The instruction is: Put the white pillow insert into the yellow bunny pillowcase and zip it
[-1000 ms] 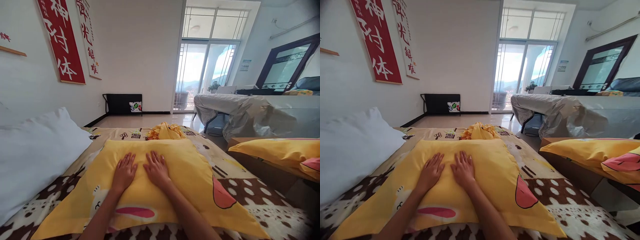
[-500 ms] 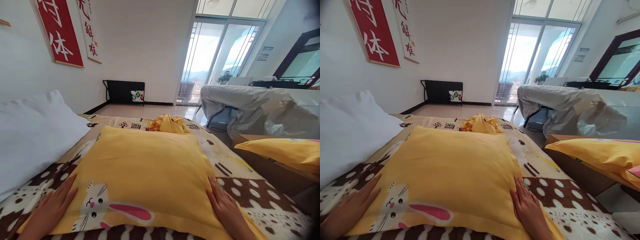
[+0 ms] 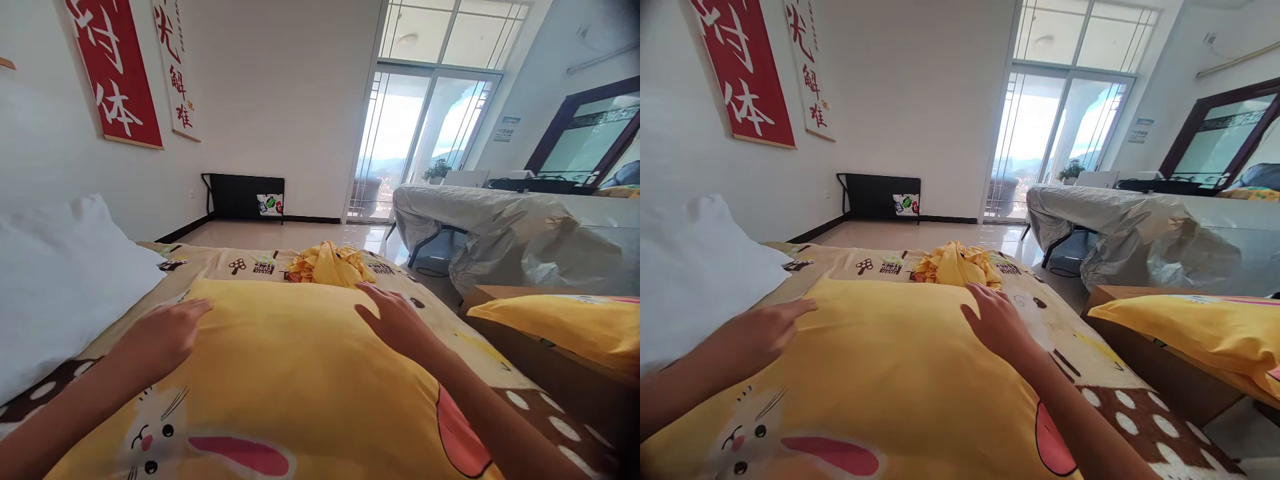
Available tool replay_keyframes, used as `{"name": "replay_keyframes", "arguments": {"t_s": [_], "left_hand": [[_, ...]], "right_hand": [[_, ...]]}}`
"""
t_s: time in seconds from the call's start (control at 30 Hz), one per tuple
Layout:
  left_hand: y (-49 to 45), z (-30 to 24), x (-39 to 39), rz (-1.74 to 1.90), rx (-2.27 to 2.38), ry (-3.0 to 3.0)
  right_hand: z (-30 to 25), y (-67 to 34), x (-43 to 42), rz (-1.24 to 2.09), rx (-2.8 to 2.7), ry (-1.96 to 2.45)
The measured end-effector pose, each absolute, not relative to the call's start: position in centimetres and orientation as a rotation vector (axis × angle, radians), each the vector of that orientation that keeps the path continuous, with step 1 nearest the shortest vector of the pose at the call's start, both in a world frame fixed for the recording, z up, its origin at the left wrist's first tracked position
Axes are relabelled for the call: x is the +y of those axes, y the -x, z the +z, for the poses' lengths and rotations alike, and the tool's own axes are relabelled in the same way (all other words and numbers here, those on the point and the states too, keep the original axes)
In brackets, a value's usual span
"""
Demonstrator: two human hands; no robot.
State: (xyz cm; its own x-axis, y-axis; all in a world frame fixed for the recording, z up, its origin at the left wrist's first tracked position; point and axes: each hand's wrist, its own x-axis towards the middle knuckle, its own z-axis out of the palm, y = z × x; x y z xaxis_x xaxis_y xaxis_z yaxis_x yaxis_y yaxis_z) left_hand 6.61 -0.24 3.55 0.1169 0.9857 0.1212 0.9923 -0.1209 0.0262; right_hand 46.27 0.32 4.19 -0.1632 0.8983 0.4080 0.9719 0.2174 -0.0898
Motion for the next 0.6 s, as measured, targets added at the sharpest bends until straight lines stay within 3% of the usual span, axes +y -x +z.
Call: {"name": "replay_keyframes", "arguments": {"t_s": [0.1, 0.17, 0.4, 0.6], "left_hand": [[-16.2, 8.4, 7.4, -0.116, -1.916, 2.420], [-20.4, 8.4, 11.7, -0.093, -1.915, 2.449], [-21.7, -3.4, 16.3, -0.062, -1.978, 2.508], [-20.6, -5.4, 17.6, -0.081, -2.045, 2.568]], "right_hand": [[7.1, -38.5, 7.4, -0.098, -2.283, 1.726], [6.0, -35.5, 10.9, -0.064, -2.295, 1.740], [-5.0, -34.4, 14.0, 0.102, -2.221, 1.860], [-5.6, -35.2, 14.7, 0.181, -2.207, 1.891]]}}
